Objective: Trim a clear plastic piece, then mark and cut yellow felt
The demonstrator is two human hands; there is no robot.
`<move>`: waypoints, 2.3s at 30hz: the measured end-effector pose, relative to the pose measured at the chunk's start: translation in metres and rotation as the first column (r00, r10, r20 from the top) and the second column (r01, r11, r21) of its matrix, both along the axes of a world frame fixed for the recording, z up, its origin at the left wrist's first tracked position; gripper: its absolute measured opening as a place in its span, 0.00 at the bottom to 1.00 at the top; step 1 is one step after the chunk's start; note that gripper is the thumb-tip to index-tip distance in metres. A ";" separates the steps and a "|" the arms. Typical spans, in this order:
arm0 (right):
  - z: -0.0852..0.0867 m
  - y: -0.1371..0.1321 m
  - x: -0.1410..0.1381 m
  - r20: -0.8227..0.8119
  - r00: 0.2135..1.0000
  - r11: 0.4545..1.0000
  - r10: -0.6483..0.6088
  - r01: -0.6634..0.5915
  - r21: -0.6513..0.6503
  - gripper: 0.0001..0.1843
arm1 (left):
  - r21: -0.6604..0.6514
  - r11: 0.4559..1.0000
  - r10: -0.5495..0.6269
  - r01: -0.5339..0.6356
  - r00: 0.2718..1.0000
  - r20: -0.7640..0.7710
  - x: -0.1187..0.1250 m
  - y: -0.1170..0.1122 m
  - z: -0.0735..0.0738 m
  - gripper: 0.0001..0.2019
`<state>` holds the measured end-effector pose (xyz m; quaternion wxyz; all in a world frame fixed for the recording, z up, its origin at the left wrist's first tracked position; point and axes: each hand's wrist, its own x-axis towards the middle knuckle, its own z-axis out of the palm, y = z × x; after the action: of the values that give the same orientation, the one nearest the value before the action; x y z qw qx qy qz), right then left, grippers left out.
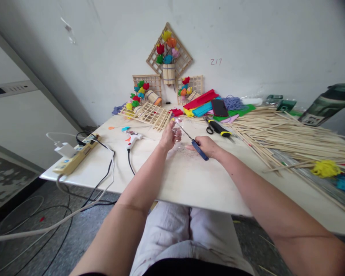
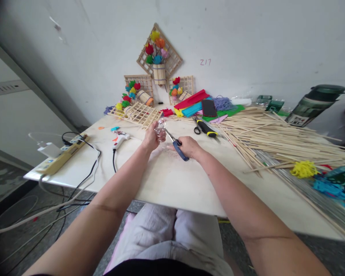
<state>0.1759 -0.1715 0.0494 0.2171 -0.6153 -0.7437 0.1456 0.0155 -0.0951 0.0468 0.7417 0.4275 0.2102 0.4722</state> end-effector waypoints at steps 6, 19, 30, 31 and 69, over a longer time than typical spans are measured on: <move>0.004 -0.003 0.002 0.267 0.959 0.995 -0.092 0.077 0.065 0.24 | -0.090 0.993 -0.079 0.077 0.997 -0.018 0.000 -0.004 0.001 0.16; 0.010 -0.005 0.007 0.295 0.954 0.999 -0.047 0.042 0.025 0.24 | -0.057 0.994 -0.091 0.088 0.995 -0.046 -0.001 -0.003 0.000 0.16; 0.012 -0.005 0.013 0.314 0.949 0.999 -0.028 0.015 0.042 0.23 | -0.115 0.987 -0.124 0.114 0.988 -0.088 -0.002 -0.005 0.005 0.16; 0.012 -0.005 0.012 0.318 0.948 0.999 -0.029 0.016 0.044 0.23 | -0.120 0.986 -0.125 0.114 0.988 -0.088 -0.002 -0.005 0.005 0.16; -0.004 -0.004 -0.003 0.324 0.936 0.986 -0.138 0.098 0.137 0.23 | -0.121 0.993 -0.001 -0.005 0.999 -0.049 -0.003 -0.005 0.002 0.12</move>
<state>0.1729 -0.1759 0.0450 0.1330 -0.6606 -0.7387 -0.0179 0.0124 -0.0997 0.0484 0.7602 0.3932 0.2569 0.4488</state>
